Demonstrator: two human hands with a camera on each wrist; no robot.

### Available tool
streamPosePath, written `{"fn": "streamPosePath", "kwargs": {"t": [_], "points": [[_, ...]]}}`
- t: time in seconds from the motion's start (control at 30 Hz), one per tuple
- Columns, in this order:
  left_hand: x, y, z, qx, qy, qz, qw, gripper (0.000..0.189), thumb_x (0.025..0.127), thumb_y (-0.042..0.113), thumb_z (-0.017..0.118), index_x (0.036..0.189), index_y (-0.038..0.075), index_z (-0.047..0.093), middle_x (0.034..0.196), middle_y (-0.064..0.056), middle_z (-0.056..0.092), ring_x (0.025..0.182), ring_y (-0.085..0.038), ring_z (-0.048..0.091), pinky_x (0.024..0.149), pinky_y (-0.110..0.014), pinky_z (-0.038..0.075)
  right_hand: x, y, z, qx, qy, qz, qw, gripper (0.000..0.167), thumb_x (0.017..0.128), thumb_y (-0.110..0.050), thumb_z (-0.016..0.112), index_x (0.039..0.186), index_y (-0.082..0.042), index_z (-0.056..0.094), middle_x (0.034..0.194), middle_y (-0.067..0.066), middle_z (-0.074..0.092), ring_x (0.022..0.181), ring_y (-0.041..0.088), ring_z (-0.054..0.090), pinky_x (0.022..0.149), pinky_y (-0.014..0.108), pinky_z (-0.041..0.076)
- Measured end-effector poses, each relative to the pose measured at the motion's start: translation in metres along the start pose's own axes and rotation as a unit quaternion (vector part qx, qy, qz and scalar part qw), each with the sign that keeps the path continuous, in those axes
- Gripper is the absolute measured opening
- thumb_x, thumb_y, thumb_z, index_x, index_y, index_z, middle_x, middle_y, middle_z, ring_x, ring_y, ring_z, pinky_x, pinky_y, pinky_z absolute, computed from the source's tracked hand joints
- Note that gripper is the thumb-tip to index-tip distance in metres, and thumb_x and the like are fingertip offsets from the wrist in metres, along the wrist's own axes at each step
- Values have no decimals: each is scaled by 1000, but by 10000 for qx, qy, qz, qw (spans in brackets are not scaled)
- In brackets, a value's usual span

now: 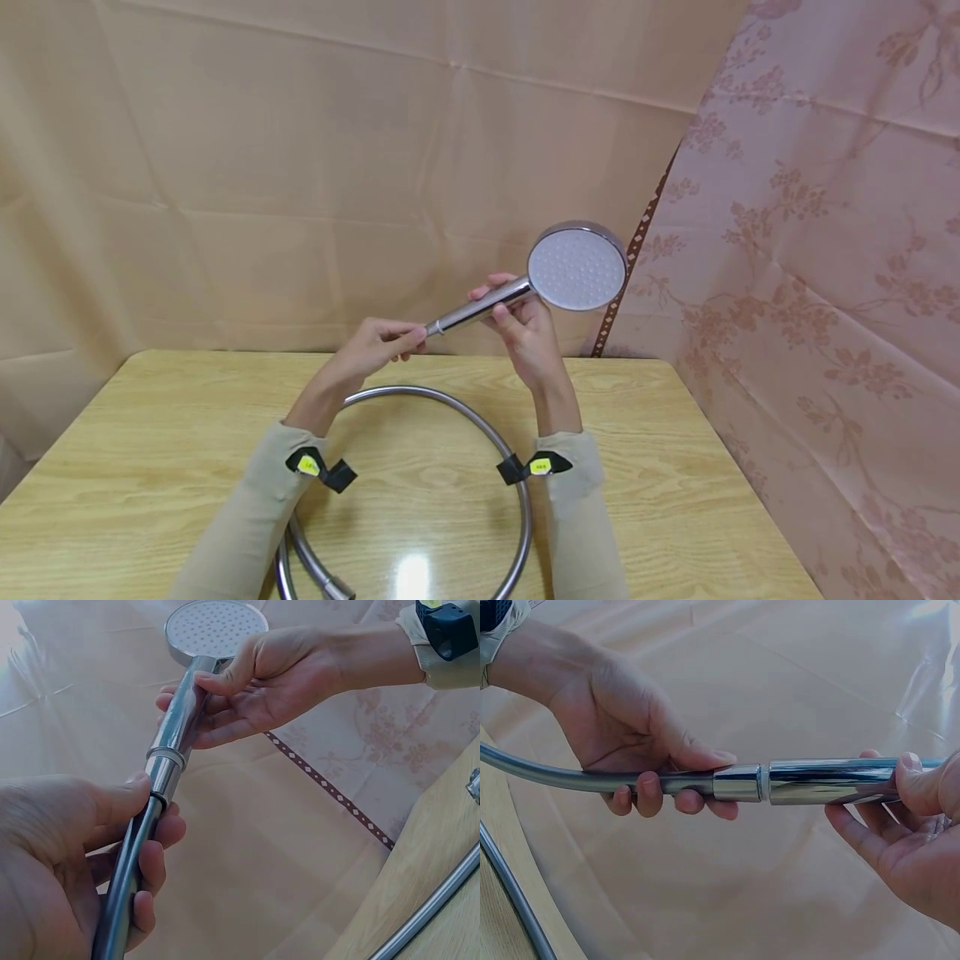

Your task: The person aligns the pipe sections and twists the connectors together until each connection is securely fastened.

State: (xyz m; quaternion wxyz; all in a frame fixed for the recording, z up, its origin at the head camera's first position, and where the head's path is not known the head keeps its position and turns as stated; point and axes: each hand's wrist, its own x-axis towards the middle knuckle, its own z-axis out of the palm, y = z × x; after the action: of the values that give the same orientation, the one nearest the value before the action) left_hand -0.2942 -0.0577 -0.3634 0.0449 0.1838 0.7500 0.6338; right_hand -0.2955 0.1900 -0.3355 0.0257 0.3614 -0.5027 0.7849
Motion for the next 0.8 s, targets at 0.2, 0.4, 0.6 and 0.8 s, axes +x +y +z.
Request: {"fn": "streamPosePath", "kwargs": {"t": [0.2, 0.4, 0.6, 0.8], "points": [[-1, 1, 3, -296, 274, 4, 9992, 30, 92, 16, 77, 119, 4, 75, 77, 11, 68, 70, -10, 57, 63, -22, 41, 0, -1, 2, -43, 250, 100, 9996, 23, 102, -2, 51, 125, -5, 53, 114, 6, 73, 114, 18, 69, 98, 34, 56], [-2, 2, 5, -515, 404, 9, 9979, 32, 88, 17, 82, 117, 7, 76, 80, 11, 71, 73, -12, 59, 65, -22, 44, 0, -1, 4, -148, 367, 137, 9991, 22, 102, 0, 50, 122, -9, 54, 114, 5, 73, 113, 18, 70, 97, 35, 57], [-2, 1, 3, -564, 287, -151, 9979, 29, 101, 19, 66, 124, 2, 71, 84, 8, 76, 72, -10, 61, 66, -21, 42, 0, -1, 5, -161, 420, 135, 9989, 22, 102, 1, 49, 121, -9, 55, 113, 5, 73, 113, 19, 70, 97, 35, 57], [-3, 5, 4, -331, 178, -474, 9982, 31, 103, 20, 63, 122, -3, 71, 83, 10, 75, 72, -7, 58, 68, -21, 41, -2, -2, 3, -258, 397, 173, 9987, 22, 102, 3, 48, 121, -8, 54, 113, 3, 74, 113, 17, 70, 96, 33, 57]]}}
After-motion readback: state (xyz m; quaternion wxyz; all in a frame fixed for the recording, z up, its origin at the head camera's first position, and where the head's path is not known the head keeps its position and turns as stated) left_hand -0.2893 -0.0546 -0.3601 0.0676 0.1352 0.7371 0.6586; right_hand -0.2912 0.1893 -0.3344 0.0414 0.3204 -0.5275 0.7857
